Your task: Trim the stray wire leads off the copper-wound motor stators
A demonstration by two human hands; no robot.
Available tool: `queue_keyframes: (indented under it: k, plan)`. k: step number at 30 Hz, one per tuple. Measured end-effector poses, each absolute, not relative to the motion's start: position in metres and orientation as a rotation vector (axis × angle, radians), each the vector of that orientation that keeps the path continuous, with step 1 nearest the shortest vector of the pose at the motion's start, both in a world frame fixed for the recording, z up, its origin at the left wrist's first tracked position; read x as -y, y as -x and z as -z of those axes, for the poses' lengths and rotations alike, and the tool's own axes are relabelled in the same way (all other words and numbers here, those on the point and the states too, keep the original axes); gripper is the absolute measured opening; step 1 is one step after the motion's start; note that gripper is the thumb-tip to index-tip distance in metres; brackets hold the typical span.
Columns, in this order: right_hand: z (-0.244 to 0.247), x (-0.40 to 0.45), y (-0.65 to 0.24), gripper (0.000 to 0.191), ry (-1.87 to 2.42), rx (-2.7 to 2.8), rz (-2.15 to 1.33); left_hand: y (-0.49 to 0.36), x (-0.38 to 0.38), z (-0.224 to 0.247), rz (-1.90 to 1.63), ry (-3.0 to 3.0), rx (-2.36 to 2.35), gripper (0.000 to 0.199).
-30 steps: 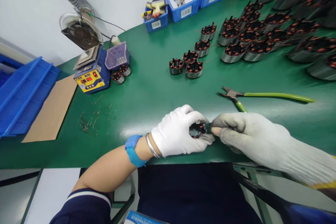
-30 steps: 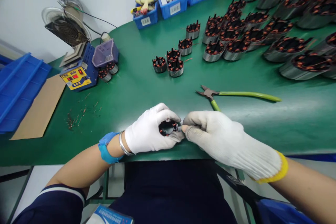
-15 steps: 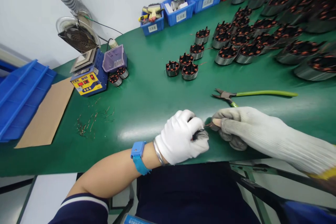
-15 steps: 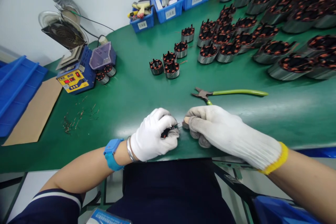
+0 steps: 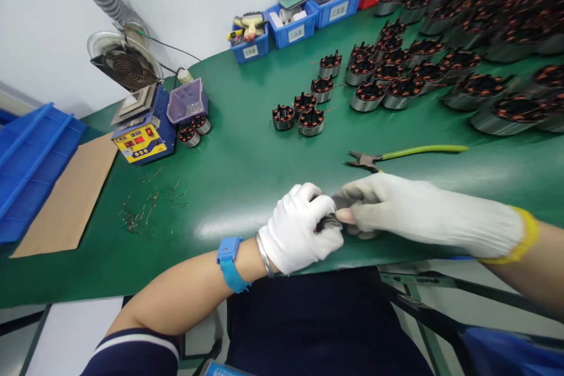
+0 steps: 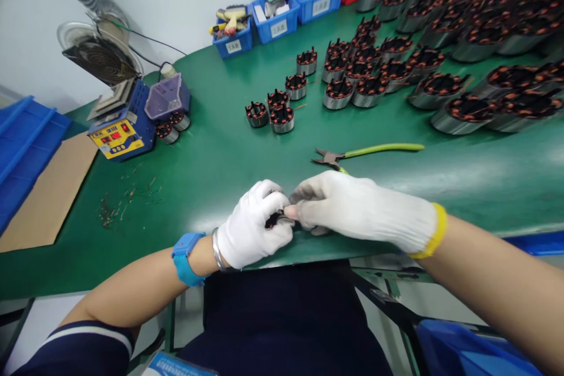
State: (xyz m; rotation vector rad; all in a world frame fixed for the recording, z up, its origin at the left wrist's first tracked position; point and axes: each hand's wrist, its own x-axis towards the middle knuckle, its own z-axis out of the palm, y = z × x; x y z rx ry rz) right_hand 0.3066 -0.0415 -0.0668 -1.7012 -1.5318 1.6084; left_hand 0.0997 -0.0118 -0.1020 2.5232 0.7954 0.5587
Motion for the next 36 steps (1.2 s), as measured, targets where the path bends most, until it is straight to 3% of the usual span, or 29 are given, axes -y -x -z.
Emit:
queue_keyframes:
  k: [6,13,19,25,30,36]
  plan:
    - [0.065,0.04,-0.289,0.057,1.603,1.343,-1.943,-0.099,0.01,0.102,-0.546,-2.501,-0.777,0.008]
    - [0.064,0.042,-0.288,0.052,1.564,1.314,-1.943,-0.095,0.014,0.102,-0.601,-2.435,-0.769,0.015]
    - [0.071,0.054,-0.284,0.035,1.635,1.449,-1.701,-0.085,0.014,0.103,-0.712,-2.202,-0.58,0.077]
    - [0.076,0.063,-0.285,0.041,1.568,1.493,-1.496,-0.075,-0.01,0.081,-0.471,-1.76,-0.831,0.052]
    - [0.067,0.063,-0.284,0.051,1.495,1.37,-1.546,-0.072,-0.016,0.065,-0.026,-1.38,-0.792,0.052]
    - [0.058,0.062,-0.28,0.056,1.43,1.225,-1.619,-0.079,0.0,0.075,-0.401,-1.24,-0.743,0.069]
